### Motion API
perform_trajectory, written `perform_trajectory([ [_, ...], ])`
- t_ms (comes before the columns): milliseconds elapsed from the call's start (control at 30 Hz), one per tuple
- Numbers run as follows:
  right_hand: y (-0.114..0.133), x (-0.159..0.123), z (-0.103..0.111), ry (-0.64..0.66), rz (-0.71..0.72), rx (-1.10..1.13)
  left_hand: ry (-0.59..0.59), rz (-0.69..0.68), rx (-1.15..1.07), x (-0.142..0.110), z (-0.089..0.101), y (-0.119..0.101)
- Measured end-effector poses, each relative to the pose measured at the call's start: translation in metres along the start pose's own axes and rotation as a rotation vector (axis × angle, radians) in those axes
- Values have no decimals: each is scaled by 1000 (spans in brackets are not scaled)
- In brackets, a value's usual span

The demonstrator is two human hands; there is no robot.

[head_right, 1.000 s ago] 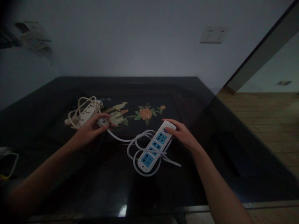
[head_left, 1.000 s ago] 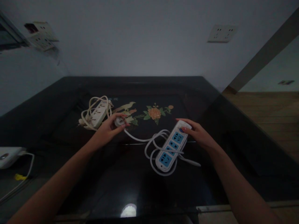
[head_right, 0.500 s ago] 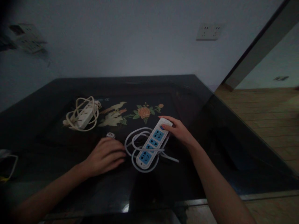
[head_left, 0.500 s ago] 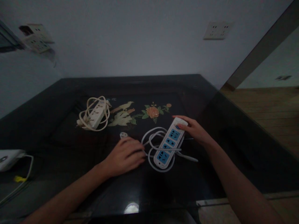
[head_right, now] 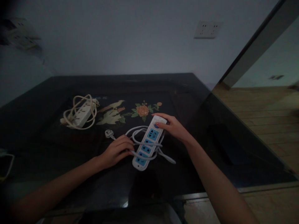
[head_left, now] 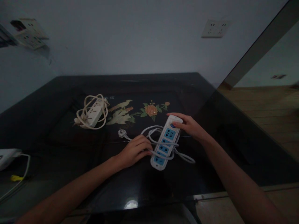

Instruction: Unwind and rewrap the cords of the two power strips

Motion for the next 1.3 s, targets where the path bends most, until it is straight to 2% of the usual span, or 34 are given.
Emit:
perform_trajectory([
  [100,0,4,-23,187,-5,29,-20,30,28,8,2,4],
  [167,-1,4,-33,271,-15,50,30,-7,124,9,2,6],
  [300,-1,-1,-30,237,-35,39,108,-130,289,-4,0,4],
  [400,2,-4,-23,222,-25,-12,90,-113,271,-14,5,-1],
  [500,5,-5,-19,220,8,-129,-22,82,203,-23,20,6],
  [600,4,-4,-17,204,64,-233,-184,352,253,-38,39,29],
  [733,-2,-5,-14,214,131,-224,-226,614,329,-64,49,63],
  [833,-6,-5,-14,202,175,-245,-181,687,237,-74,46,74],
  [967,-4,-10,-13,146,229,-361,-178,699,37,-72,43,71],
  [1100,8,-20,-13,73,233,-510,-300,665,-191,-73,45,67],
  [1200,24,-32,-22,50,293,-650,-444,529,-265,-75,49,55],
  [1300,36,-42,-42,111,318,-826,-520,350,-87,-74,56,31],
])
Point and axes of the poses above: each hand's wrist, its own x-axis towards the middle knuckle, its own z-axis out of the back of the hand, y = z × x, the point moved 3 cm from there along x, towards the middle knuckle, and after that the axes turned 8 degrees about y, right-handed, at the moved point
